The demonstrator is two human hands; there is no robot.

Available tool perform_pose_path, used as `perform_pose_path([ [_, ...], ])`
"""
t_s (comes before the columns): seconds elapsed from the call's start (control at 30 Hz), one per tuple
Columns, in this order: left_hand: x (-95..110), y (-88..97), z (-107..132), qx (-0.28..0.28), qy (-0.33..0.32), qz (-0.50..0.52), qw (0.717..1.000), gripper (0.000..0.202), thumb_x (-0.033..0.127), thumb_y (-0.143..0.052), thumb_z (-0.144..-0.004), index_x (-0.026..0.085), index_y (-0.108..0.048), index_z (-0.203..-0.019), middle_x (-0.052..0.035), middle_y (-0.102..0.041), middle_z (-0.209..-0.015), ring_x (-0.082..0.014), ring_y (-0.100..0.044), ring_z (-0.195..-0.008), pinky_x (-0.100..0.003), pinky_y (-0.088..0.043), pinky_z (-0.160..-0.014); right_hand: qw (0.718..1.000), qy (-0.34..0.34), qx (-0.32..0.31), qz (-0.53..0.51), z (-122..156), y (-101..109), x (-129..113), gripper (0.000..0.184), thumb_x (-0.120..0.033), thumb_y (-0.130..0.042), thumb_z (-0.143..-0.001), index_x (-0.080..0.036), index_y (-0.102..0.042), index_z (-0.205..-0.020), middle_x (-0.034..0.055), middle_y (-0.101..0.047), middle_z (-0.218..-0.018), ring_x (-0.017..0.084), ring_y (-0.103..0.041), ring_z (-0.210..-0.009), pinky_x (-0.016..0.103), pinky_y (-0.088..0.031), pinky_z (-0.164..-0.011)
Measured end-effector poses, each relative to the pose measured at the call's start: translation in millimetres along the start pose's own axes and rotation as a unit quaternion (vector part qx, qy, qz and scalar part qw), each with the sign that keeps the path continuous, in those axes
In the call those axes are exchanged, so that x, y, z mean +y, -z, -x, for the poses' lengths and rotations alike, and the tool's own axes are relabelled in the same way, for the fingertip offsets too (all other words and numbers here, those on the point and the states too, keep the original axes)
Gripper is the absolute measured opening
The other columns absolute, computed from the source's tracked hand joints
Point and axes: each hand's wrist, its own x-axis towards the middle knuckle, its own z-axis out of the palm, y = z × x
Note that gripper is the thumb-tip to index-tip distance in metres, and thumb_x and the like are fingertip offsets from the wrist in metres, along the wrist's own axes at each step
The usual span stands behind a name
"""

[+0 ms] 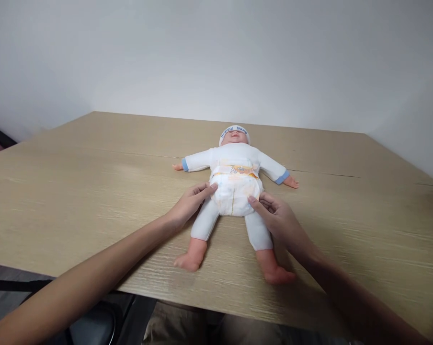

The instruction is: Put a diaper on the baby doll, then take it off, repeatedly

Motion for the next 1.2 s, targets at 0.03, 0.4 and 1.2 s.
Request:
perform_pose_path([
  [0.03, 0.2, 0.5, -0.3, -0.004, -0.006, -0.004, 1.0, 0.052, 0.063, -0.09, -0.088, 0.017, -0.066, -0.084, 0.0015, -0.059, -0.076, -0.012, -0.047, -0.068, -0.026, -0.036, -0.063, 1.0, -0.003, -0.003, -0.007, -0.3, 0.5, -0.1, 0.049, -0.069, -0.08, -0.091, -0.022, -0.081, -0.101, 0.0056, -0.081, -0.1, 0.028, -0.073, -0.096, 0.038, -0.059, -0.081],
  [0.4, 2.3, 13.9, 23.8, -0.039, -0.071, -0.069, 0.994, 0.035, 0.047, -0.084, -0.098, 0.02, -0.08, -0.12, -0.0095, -0.081, -0.123, -0.0226, -0.074, -0.107, -0.034, -0.055, -0.095, 0.995, -0.035, -0.05, -0.083, 39.8, 28.1, -11.0, 0.058, -0.055, -0.093, -0.085, -0.031, -0.079, -0.135, 0.0074, -0.077, -0.151, 0.033, -0.067, -0.147, 0.05, -0.053, -0.124],
  [1.2, 22.0, 85.4, -123.9, 0.172, -0.222, -0.712, 0.643, 0.046, 0.048, -0.069, -0.098, 0.018, -0.066, -0.132, -0.0184, -0.076, -0.128, -0.0403, -0.062, -0.12, -0.05, -0.047, -0.103, 0.81, 0.205, 0.159, 0.526, -136.2, 56.2, 51.8, 0.059, -0.04, -0.051, -0.102, -0.011, -0.061, -0.153, 0.0224, -0.078, -0.127, 0.041, -0.071, -0.11, 0.049, -0.052, -0.095],
])
